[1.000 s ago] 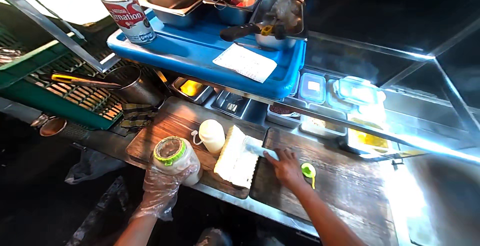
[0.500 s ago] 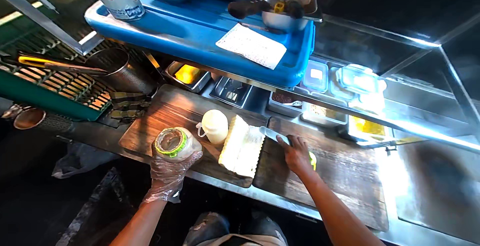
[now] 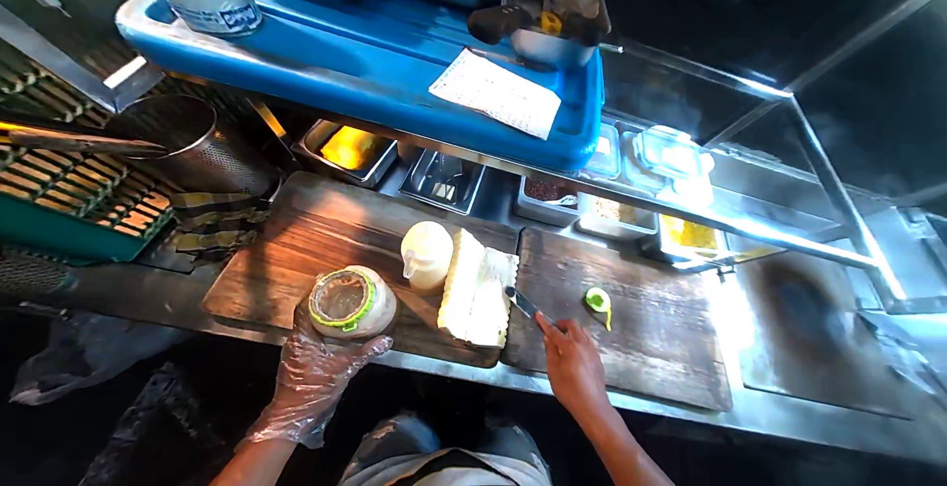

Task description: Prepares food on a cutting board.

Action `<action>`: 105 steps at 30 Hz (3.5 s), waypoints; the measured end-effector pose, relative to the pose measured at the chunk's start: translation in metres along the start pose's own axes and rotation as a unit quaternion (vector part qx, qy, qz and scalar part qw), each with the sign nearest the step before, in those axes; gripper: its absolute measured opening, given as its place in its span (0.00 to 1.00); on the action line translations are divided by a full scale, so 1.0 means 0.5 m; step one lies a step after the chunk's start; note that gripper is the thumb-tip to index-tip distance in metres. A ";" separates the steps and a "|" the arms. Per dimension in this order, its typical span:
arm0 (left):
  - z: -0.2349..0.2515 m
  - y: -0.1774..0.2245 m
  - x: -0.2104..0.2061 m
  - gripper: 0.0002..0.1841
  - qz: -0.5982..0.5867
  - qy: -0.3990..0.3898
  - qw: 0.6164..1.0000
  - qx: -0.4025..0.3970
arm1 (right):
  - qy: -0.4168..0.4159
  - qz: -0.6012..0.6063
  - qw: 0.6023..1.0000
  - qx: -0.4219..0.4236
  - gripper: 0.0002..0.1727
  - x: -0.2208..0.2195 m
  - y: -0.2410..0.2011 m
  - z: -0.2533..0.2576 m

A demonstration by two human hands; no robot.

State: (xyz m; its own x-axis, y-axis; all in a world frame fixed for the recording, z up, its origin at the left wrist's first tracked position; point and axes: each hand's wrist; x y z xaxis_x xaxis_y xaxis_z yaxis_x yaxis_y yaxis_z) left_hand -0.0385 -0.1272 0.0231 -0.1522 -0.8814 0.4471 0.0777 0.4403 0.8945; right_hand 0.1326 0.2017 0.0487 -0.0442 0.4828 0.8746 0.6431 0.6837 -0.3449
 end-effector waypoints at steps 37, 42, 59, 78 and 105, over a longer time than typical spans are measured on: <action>0.052 0.010 -0.012 0.61 -0.044 -0.030 0.976 -0.211 | 0.078 -0.024 0.930 0.359 0.17 0.286 -0.333 -0.146; 0.029 0.040 -0.007 0.55 -0.024 -0.038 0.966 -0.253 | -0.109 -0.250 0.902 0.335 0.09 0.357 -0.488 -0.116; -0.018 0.109 0.074 0.50 -0.157 -0.191 0.910 -0.334 | -0.354 0.148 0.872 0.304 0.15 0.306 -0.464 -0.049; -0.067 0.209 0.032 0.52 -0.158 -0.327 0.893 -0.266 | -0.439 0.154 0.851 0.245 0.15 0.346 -0.240 -0.065; -0.123 0.182 0.056 0.64 -0.126 -0.026 0.990 -0.051 | 0.094 0.083 0.981 0.149 0.21 -0.082 -0.041 -0.075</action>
State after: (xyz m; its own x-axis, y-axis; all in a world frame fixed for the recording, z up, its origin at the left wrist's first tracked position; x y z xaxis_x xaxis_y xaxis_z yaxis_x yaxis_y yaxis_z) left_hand 0.0248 -0.1220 0.1171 -0.2300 -0.9498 0.2120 0.1305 0.1858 0.9739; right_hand 0.1498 0.1475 0.0327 0.2022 0.5104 0.8358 0.3761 0.7475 -0.5475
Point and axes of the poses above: each hand's wrist, its own z-axis towards the middle knuckle, its own x-axis out of the back of the hand, y = z × x, and after that the axes turned 3 degrees about -x, right-handed
